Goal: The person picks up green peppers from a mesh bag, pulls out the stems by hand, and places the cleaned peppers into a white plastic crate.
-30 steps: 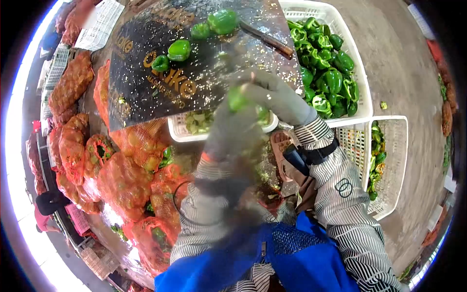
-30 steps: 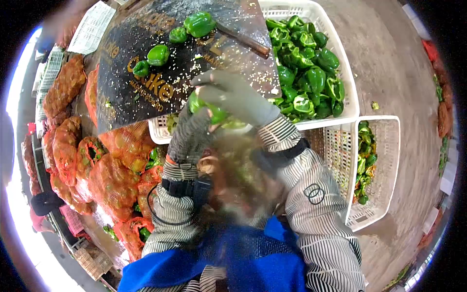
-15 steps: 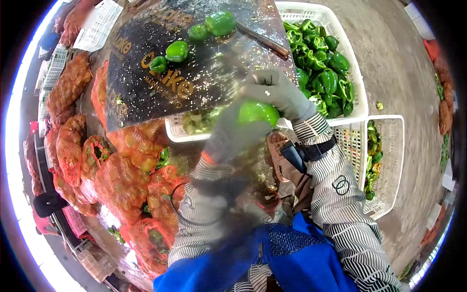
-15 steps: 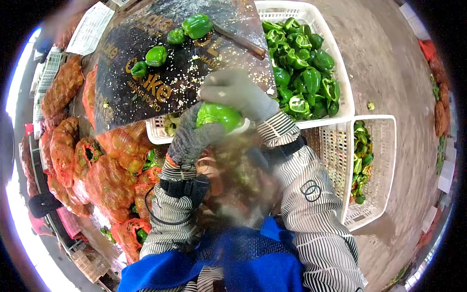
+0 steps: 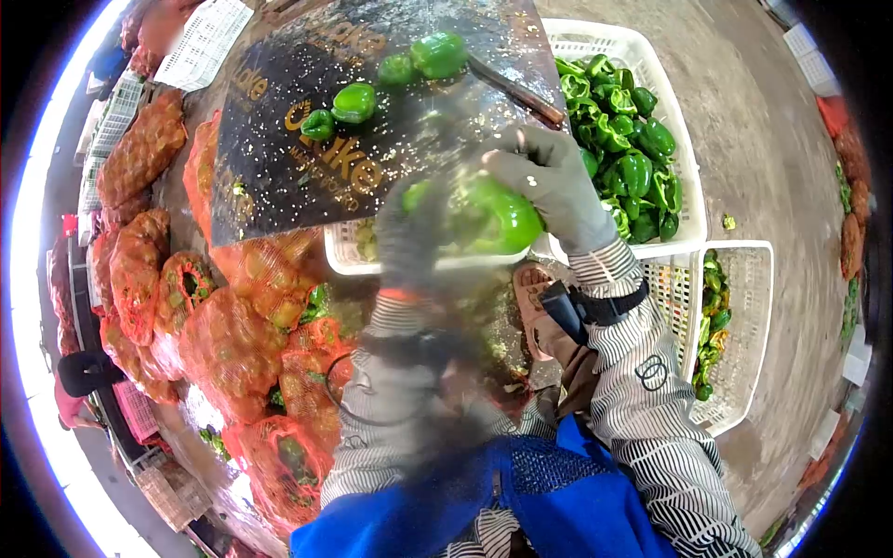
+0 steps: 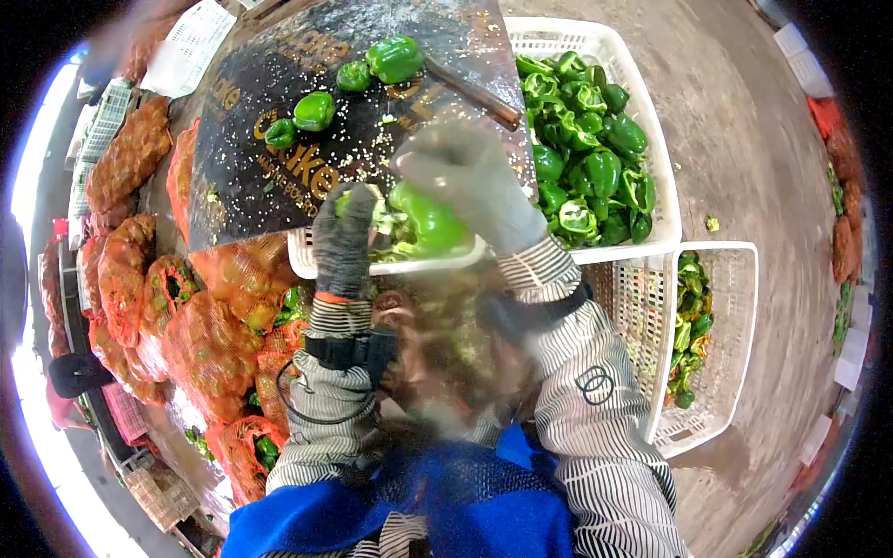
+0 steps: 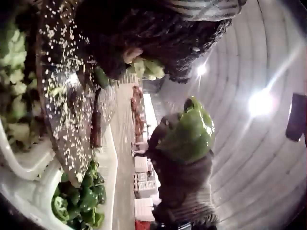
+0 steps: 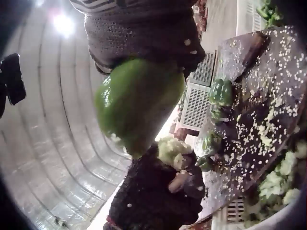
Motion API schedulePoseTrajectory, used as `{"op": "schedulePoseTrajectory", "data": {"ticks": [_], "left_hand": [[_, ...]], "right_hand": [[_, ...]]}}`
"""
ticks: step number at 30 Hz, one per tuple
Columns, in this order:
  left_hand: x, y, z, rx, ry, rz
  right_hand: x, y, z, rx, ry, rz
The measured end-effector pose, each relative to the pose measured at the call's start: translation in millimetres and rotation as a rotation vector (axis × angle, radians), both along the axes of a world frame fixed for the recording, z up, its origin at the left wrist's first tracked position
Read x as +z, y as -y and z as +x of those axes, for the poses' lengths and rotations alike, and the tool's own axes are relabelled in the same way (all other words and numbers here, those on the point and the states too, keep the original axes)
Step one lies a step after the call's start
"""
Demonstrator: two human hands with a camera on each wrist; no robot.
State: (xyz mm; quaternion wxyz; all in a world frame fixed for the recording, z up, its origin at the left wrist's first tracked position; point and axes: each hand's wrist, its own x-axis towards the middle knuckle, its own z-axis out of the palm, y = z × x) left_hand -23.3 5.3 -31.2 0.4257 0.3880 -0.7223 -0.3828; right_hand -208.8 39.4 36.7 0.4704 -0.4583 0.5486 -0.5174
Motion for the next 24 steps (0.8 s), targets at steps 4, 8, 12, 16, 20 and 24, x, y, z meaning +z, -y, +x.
{"op": "schedulePoseTrajectory", "data": {"ticks": [4, 8, 12, 16, 20, 24], "left_hand": [[14.3, 5.7, 10.0, -0.104, -0.622, 0.707], [11.0, 12.2, 7.8, -0.717, -1.327, 1.194], [29.6, 10.6, 18.0, -0.015, 0.024, 0.683], [41.3, 14.5, 16.7, 0.154, 0.87, 0.215], [9.6, 84.3, 32.9, 0.379, 0.591, -0.109], [-17.8, 193.0, 14.9, 0.463, 0.702, -0.149]], "right_hand": [[-0.7, 2.6, -3.9, -0.014, 0.168, 0.046], [-10.4, 1.4, 7.3, 0.187, 0.032, 0.036], [-10.2, 1.5, -3.9, 0.078, -0.468, -0.047], [0.5, -8.7, -69.9, -0.48, -0.6, 0.044], [-19.4, -19.9, -111.3, -0.699, -1.063, 0.108], [-32.1, -18.3, -105.6, -0.55, -0.986, 0.109]]}}
